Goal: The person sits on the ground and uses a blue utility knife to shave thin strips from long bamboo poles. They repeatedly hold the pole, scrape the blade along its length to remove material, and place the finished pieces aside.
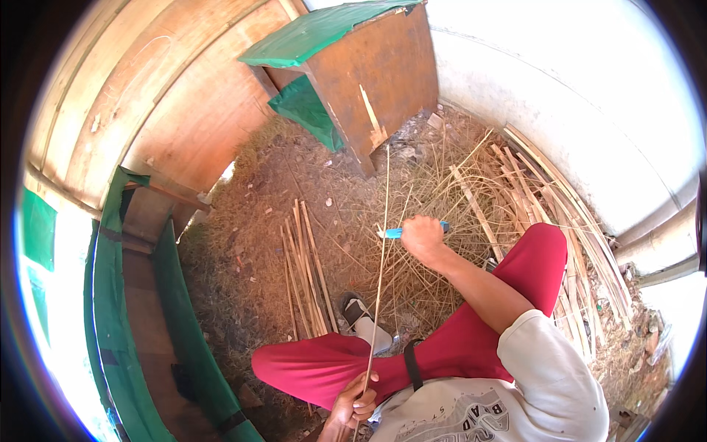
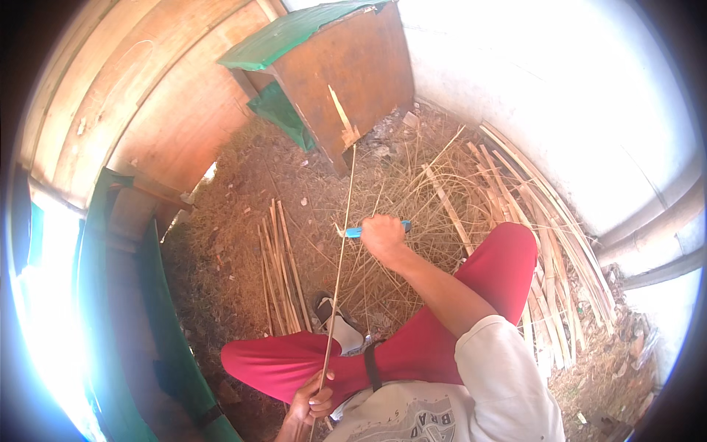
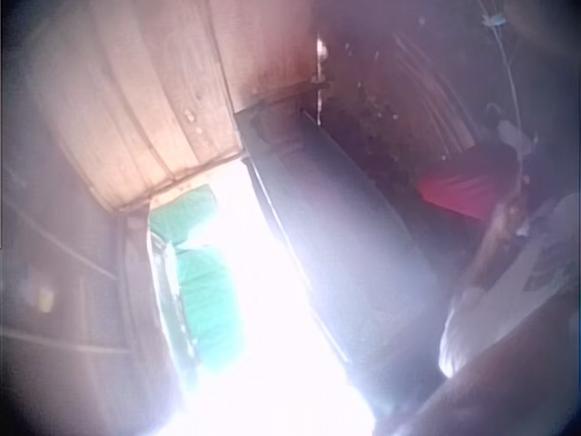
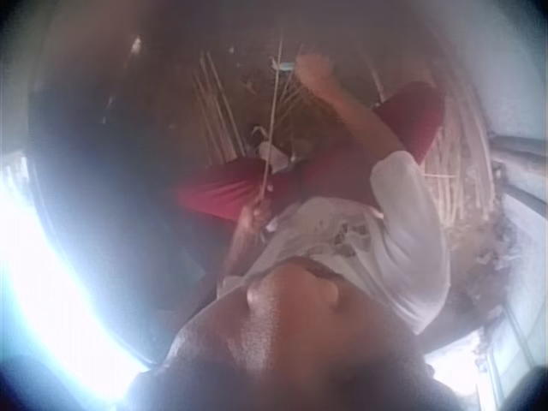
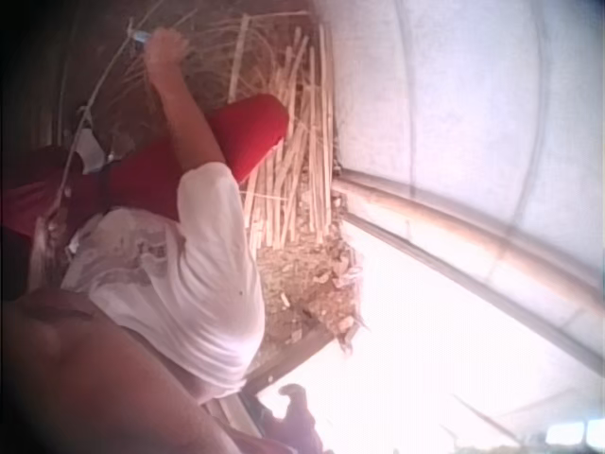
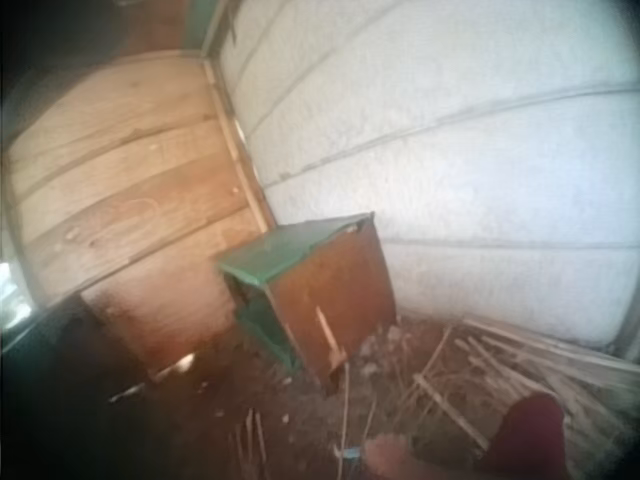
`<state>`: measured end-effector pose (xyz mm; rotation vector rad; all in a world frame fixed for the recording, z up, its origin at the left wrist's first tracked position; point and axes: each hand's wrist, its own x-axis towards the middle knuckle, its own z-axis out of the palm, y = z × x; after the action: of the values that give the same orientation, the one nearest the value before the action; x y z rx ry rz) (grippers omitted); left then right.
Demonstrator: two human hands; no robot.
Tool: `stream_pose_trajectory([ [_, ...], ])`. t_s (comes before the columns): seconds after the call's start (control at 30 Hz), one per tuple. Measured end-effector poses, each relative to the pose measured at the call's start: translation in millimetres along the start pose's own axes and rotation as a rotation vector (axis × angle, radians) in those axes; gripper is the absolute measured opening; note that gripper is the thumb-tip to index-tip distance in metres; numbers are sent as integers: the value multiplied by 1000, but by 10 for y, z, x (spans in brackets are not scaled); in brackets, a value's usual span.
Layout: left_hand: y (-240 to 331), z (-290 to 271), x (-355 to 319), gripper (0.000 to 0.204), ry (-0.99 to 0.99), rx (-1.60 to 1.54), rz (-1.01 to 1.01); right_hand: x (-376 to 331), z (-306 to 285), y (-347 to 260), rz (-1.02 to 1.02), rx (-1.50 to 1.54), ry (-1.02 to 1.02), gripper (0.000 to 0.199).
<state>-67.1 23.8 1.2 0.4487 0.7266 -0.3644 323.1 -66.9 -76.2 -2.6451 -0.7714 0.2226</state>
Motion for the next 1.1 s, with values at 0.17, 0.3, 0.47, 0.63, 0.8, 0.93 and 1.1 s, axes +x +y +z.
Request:
stream_pose_trajectory([
  [0.17,-42,-115,-208,24,93,66,-17,155,51,207,88,-2,12,16],
  [0.3,-61,-20,-408,26,205,172,-64,230,172,245,53,3,37,18],
  [0.47,-61,-10,-570,26,338,303,-161,394,283,568,114,-87,118,16],
  [0.63,-195,-60,-889,25,494,474,-150,532,367,994,332,-120,81,15],
  [0.8,-348,-48,-1227,23,875,942,181,566,453,1339,458,-49,176,21],
  [0.93,-167,-61,-1273,22,1129,1341,505,725,322,1011,551,484,-128,35],
  [1.1,421,-143,-975,29,840,1558,882,550,-141,155,302,1296,37,43],
])
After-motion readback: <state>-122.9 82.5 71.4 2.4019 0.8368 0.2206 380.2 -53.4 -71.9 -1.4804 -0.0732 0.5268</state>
